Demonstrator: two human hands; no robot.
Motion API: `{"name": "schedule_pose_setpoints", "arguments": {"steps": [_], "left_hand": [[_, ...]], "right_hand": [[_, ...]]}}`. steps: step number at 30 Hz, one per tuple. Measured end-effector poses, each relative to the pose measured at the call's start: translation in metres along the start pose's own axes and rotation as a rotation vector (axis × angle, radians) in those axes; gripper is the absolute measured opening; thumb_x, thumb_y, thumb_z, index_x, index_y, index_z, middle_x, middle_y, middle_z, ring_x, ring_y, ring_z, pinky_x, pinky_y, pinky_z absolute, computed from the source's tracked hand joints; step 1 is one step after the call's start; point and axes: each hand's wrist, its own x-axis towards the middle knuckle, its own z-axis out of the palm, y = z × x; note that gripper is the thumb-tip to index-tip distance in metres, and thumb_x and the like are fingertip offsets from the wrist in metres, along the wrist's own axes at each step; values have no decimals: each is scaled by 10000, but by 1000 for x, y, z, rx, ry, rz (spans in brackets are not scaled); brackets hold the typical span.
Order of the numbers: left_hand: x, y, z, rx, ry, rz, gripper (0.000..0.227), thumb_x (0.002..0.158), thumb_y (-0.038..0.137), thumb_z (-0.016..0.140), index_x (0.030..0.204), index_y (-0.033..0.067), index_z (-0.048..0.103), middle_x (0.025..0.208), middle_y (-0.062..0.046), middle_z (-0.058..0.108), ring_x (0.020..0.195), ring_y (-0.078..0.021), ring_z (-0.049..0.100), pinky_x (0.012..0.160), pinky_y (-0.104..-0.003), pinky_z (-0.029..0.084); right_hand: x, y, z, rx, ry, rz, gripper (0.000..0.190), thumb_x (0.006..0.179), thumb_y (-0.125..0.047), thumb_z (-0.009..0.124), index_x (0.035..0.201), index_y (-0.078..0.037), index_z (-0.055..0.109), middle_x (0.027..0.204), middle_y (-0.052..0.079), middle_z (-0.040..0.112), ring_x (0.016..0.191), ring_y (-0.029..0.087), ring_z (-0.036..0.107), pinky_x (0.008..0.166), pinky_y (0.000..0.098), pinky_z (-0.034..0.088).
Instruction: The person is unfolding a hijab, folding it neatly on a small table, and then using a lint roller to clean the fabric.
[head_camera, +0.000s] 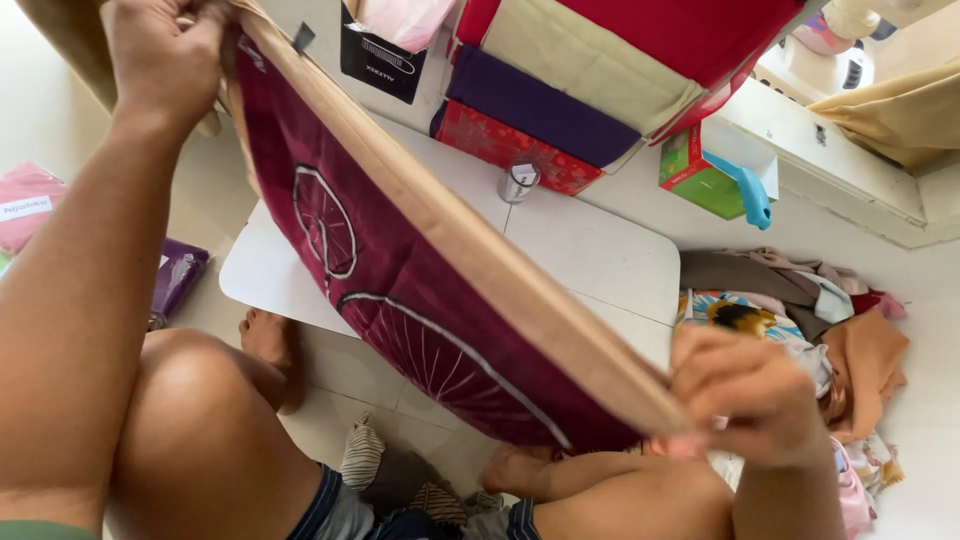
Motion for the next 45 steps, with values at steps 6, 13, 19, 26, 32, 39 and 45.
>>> {"name": "schedule_pose_setpoints", "arguments": {"steps": [6, 13, 19, 26, 32, 39, 45], "left_hand": [[0, 4, -3, 6, 15, -106, 597, 1329, 55, 738, 811, 141, 455, 693, 87, 327, 623, -50, 263, 562, -272, 233], [-6, 23, 1, 38, 10, -133, 750, 1341, 69, 763, 743, 174, 323, 713, 55, 353, 613, -82, 347, 516, -289, 270], [3, -12, 2, 77, 17, -157, 593, 1335, 54, 732, 836, 178, 438, 780, 42, 430, 659, -66, 421, 541, -253, 311], [3, -22, -8, 134, 94, -86, 729, 1277, -19, 769, 783, 175, 270, 786, 43, 345, 715, -87, 350, 579, -307, 244], [-7, 13, -11, 129, 50, -165, 729, 1230, -47, 655, 713, 175, 193, 649, 38, 258, 564, -89, 275, 491, -312, 162], [-2, -6, -11, 188, 73, -126, 742, 1253, -34, 701, 741, 168, 204, 700, 40, 266, 635, -95, 255, 549, -322, 165], [1, -13, -10, 193, 73, -124, 772, 1260, -33, 726, 749, 166, 182, 710, 43, 240, 646, -99, 236, 558, -333, 148]], "right_hand": [[-35, 23, -27, -359, 231, 414, 153, 764, -227, 790, 779, -92, 719, 642, -28, 655, 735, 161, 546, 728, 275, 492], [2, -3, -13, -90, -50, 92, 327, 864, -423, 711, 664, -170, 663, 773, -31, 651, 708, 159, 509, 805, 335, 414], [11, -5, 3, 109, -131, 131, 367, 833, -339, 799, 667, -173, 516, 576, -62, 494, 602, 179, 490, 701, 331, 428], [6, -3, -11, -91, -104, 217, 281, 884, -371, 688, 715, -149, 725, 700, -49, 667, 635, 102, 613, 858, 335, 505], [5, -2, -6, -22, -137, 215, 223, 900, -279, 706, 740, -125, 684, 677, -44, 621, 631, 150, 571, 770, 335, 471], [1, 0, -1, -159, -35, 228, 274, 785, -259, 815, 712, -105, 600, 620, -27, 581, 649, 162, 557, 743, 336, 469], [6, -3, 6, -420, 76, 80, 217, 784, -327, 792, 696, -175, 665, 816, -45, 694, 765, 169, 529, 763, 303, 465]]}}
